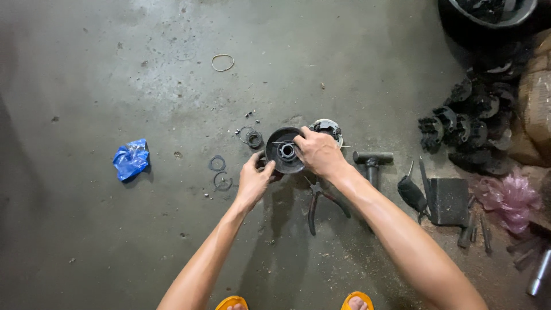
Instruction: Disassembling a mechanical component, machining it on a lathe, and reassembling it with springs and clips.
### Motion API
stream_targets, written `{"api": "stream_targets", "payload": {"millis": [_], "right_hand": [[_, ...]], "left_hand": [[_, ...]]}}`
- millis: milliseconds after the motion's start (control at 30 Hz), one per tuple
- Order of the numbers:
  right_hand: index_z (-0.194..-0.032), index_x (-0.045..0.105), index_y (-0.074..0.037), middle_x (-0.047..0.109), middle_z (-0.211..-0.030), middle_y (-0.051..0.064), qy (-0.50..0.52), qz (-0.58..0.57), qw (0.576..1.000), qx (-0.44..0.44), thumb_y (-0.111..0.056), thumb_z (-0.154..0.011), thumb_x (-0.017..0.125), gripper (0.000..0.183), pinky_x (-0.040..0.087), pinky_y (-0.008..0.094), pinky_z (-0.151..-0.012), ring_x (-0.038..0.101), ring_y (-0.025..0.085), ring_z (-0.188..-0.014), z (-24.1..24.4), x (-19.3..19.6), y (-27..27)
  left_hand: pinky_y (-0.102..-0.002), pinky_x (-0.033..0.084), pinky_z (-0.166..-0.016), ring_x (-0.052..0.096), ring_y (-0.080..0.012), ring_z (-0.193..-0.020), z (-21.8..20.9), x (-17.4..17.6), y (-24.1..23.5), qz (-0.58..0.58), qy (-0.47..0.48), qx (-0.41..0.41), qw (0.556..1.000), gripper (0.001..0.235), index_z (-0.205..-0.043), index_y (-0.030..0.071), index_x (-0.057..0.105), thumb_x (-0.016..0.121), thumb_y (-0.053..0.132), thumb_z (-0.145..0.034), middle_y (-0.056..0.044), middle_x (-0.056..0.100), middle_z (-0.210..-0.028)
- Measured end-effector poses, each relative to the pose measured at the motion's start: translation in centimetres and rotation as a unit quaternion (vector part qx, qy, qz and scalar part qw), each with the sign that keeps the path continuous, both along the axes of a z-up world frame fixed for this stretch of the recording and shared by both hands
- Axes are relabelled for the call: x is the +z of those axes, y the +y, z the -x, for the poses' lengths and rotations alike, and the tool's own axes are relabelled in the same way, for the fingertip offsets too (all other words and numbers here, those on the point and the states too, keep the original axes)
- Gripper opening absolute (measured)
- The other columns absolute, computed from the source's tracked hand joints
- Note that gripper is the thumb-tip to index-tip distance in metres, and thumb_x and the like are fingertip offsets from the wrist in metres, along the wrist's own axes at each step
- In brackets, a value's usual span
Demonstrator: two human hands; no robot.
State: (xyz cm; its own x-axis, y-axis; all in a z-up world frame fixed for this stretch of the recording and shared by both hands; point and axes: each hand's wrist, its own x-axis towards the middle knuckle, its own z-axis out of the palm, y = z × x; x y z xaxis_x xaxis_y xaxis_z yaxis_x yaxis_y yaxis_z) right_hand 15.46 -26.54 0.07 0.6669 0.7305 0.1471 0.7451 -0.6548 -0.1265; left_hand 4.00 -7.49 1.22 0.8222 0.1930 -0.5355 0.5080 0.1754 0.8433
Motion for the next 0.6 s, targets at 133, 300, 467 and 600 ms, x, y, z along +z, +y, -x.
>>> {"api": "stream_targets", "payload": {"millis": [133, 300, 467, 600], "right_hand": [[-0.084, 0.058, -0.014, 0.054, -0.084, 0.004, -0.018, 0.016, 1.000, 0.008, -0.031, -0.096, 0.061, 0.021, 0.057, 0.041, -0.054, 0.070, 0.029, -0.067, 0.0, -0.6, 0.1], [-0.087, 0.059, -0.014, 0.054, -0.087, 0.002, -0.042, 0.016, 0.999, 0.025, -0.029, -0.093, 0.064, 0.017, 0.057, 0.038, -0.058, 0.069, 0.026, -0.075, 0.1, -0.2, 0.1], [-0.086, 0.059, -0.017, 0.053, -0.086, -0.001, -0.088, 0.035, 0.995, 0.034, -0.027, -0.093, 0.061, 0.012, 0.055, 0.034, -0.057, 0.068, 0.022, -0.074, -0.1, -1.2, 0.1], [-0.082, 0.060, -0.016, 0.055, -0.082, 0.000, -0.090, 0.040, 0.994, 0.039, -0.022, -0.093, 0.060, 0.012, 0.055, 0.033, -0.056, 0.069, 0.023, -0.071, -0.6, -2.8, 0.5]], "left_hand": [[-0.048, 0.067, -0.073, 0.073, -0.0404, -0.100, 0.1, -0.9, -0.5, -0.005, 0.003, 0.000, 1.000, 0.043, -0.135, 0.002, 0.060, 0.069, 0.016, -0.095, -0.032, 0.068, -0.114], [-0.046, 0.066, -0.076, 0.072, -0.0386, -0.102, 0.3, -0.4, -1.0, -0.002, 0.002, 0.015, 1.000, 0.038, -0.130, 0.002, 0.062, 0.069, 0.017, -0.095, -0.030, 0.069, -0.113], [-0.046, 0.065, -0.079, 0.072, -0.0392, -0.104, 0.5, 1.1, -1.0, -0.002, 0.006, 0.020, 1.000, 0.039, -0.128, 0.001, 0.063, 0.069, 0.019, -0.095, -0.031, 0.069, -0.112], [-0.052, 0.063, -0.079, 0.072, -0.0408, -0.103, 0.7, 1.4, -1.3, -0.065, -0.001, -0.007, 0.998, 0.036, -0.122, 0.001, 0.066, 0.071, 0.022, -0.093, -0.029, 0.071, -0.107]]}}
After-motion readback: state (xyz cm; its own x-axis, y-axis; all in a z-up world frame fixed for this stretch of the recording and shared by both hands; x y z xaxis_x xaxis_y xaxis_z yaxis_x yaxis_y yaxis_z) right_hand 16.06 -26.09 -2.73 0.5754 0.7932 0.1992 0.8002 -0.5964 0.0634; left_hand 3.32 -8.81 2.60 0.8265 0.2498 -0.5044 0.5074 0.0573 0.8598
